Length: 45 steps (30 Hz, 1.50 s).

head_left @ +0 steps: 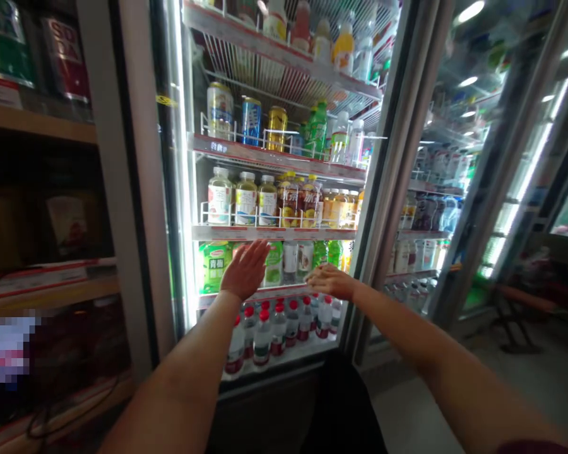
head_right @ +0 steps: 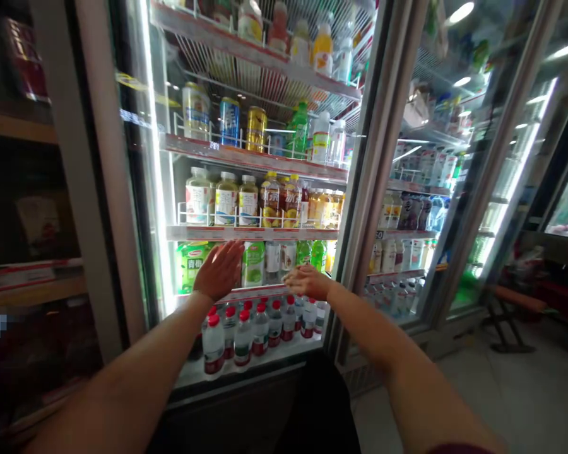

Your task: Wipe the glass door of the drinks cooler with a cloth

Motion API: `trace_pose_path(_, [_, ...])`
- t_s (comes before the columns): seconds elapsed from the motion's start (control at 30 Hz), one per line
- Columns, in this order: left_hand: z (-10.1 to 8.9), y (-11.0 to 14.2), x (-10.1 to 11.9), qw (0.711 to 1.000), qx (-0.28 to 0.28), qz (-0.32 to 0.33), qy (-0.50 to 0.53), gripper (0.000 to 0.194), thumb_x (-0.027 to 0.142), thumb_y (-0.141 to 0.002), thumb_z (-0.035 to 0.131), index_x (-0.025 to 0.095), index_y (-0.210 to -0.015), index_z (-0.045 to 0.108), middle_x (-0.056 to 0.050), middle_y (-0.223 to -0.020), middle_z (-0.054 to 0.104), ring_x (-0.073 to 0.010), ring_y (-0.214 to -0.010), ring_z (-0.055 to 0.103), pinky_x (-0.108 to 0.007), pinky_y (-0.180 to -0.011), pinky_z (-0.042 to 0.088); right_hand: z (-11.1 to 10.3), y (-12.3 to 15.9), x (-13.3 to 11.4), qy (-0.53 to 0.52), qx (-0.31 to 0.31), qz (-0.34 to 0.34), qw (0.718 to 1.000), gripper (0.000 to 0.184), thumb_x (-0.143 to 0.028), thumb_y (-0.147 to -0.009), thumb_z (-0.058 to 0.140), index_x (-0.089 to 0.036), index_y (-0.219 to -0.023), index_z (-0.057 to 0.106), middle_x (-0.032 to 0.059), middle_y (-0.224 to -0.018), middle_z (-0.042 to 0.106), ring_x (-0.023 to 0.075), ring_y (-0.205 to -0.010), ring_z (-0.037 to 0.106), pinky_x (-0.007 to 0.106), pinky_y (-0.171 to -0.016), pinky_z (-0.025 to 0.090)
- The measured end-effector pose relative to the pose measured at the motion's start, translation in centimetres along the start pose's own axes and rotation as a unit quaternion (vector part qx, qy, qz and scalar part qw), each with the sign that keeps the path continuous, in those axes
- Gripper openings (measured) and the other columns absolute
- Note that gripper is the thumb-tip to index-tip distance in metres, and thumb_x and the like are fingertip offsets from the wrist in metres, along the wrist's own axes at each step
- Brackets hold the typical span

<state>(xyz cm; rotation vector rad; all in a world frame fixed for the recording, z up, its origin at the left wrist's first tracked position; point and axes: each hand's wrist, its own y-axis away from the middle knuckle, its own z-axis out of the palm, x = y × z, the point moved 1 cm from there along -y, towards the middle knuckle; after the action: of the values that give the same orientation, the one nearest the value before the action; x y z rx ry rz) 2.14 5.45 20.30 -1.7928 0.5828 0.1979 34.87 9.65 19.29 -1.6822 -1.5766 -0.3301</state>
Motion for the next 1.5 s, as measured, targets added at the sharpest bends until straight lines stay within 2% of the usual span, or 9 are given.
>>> trace_pose_path(0.2, [-0.2, -0.1, 0.0, 1.0, -0.002, 0.007, -0.006, 0.068, 0.02, -0.104, 0.042, 0.017, -0.165, 0.013, -0.012, -0.16, 0.041, -0.0276, -0.15, 0.04, -0.048, -0.127, 0.021, -6.8, -5.9, 7.5, 0.032, 0.082, 0.144, 0.986, 0.034, -0.014, -0.103, 0.05, -0.021, -0.129, 0.071, 0.0066, -0.139, 0.067, 0.0245, -0.136, 0.053, 0.047, -0.112, 0.045])
trace_pose_path(0.37, [-0.3, -0.1, 0.0, 1.0, 0.001, 0.007, -0.01, 0.067, 0.02, -0.103, 0.043, 0.016, -0.165, 0.018, -0.012, -0.16, 0.041, -0.0264, -0.151, 0.038, -0.047, -0.128, 0.02, -10.0, -11.7, 10.8, 0.039, 0.194, 0.306, 0.931, 0.044, -0.006, -0.099, 0.046, -0.02, -0.132, 0.071, 0.0064, -0.146, 0.061, 0.0255, -0.136, 0.049, 0.049, -0.117, 0.044])
trace_pose_path(0.5, [0.2, 0.1, -0.4, 1.0, 0.019, 0.007, 0.002, 0.069, 0.021, -0.103, 0.043, 0.016, -0.165, 0.015, -0.013, -0.16, 0.041, -0.0268, -0.151, 0.038, -0.046, -0.128, 0.022, -7.7, -12.5, 7.7, 0.053, 0.186, 0.289, 0.938, 0.043, -0.009, -0.1, 0.046, -0.019, -0.135, 0.069, 0.007, -0.145, 0.062, 0.0247, -0.137, 0.049, 0.046, -0.119, 0.043])
trace_pose_path(0.67, [0.7, 0.3, -0.8, 0.999, 0.03, -0.002, 0.024, 0.071, 0.025, -0.102, 0.047, 0.014, -0.165, 0.016, -0.015, -0.159, 0.042, -0.0284, -0.153, 0.033, -0.047, -0.128, 0.024, -2.9, -8.3, 1.7, 0.039, 0.05, 0.137, 0.989, 0.032, -0.017, -0.103, 0.052, -0.024, -0.126, 0.073, 0.0053, -0.139, 0.067, 0.0226, -0.135, 0.055, 0.045, -0.113, 0.047])
trace_pose_path(0.8, [0.5, 0.2, -0.5, 1.0, 0.021, -0.007, 0.009, 0.069, 0.025, -0.103, 0.046, 0.014, -0.165, 0.018, -0.015, -0.16, 0.041, -0.0304, -0.152, 0.034, -0.049, -0.128, 0.023, -3.0, -7.3, 2.1, 0.011, -0.002, 0.057, 0.998, 0.029, -0.02, -0.105, 0.052, -0.027, -0.123, 0.073, 0.0038, -0.135, 0.07, 0.0191, -0.134, 0.056, 0.042, -0.111, 0.048])
trace_pose_path(1.03, [0.0, 0.2, -0.2, 1.0, 0.009, -0.008, -0.019, 0.066, 0.027, -0.104, 0.047, 0.011, -0.164, 0.024, -0.016, -0.16, 0.041, -0.0303, -0.153, 0.034, -0.048, -0.129, 0.021, -8.5, -13.3, 9.2, 0.024, 0.166, 0.234, 0.958, 0.042, -0.007, -0.098, 0.049, -0.02, -0.132, 0.071, 0.0071, -0.144, 0.063, 0.0248, -0.137, 0.049, 0.047, -0.118, 0.043])
trace_pose_path(1.17, [-0.1, 0.3, -0.1, 1.0, 0.012, -0.004, -0.024, 0.068, 0.026, -0.103, 0.049, 0.01, -0.164, 0.023, -0.017, -0.16, 0.039, -0.0301, -0.154, 0.031, -0.048, -0.13, 0.021, -9.2, -15.6, 10.6, 0.004, 0.234, 0.306, 0.923, 0.048, -0.007, -0.096, 0.046, -0.024, -0.133, 0.07, 0.0044, -0.147, 0.06, 0.0257, -0.135, 0.048, 0.051, -0.12, 0.042])
trace_pose_path(1.3, [-0.2, 0.3, -0.1, 1.0, 0.005, -0.003, -0.014, 0.07, 0.026, -0.103, 0.049, 0.01, -0.164, 0.019, -0.017, -0.161, 0.037, -0.0301, -0.154, 0.028, -0.048, -0.13, 0.02, -7.6, -15.8, 8.9, -0.004, 0.24, 0.3, 0.923, 0.046, -0.009, -0.098, 0.046, -0.023, -0.134, 0.07, 0.0067, -0.144, 0.062, 0.0251, -0.138, 0.047, 0.05, -0.122, 0.04])
trace_pose_path(1.5, [-0.1, 0.4, -0.2, 1.0, -0.014, -0.017, 0.011, 0.068, 0.024, -0.103, 0.046, 0.011, -0.164, 0.019, -0.017, -0.162, 0.034, -0.029, -0.155, 0.026, -0.05, -0.13, 0.02, -3.3, -11.8, 2.7, 0.001, 0.134, 0.201, 0.971, 0.034, -0.016, -0.102, 0.052, -0.024, -0.13, 0.07, 0.0056, -0.14, 0.066, 0.0229, -0.139, 0.05, 0.046, -0.118, 0.042])
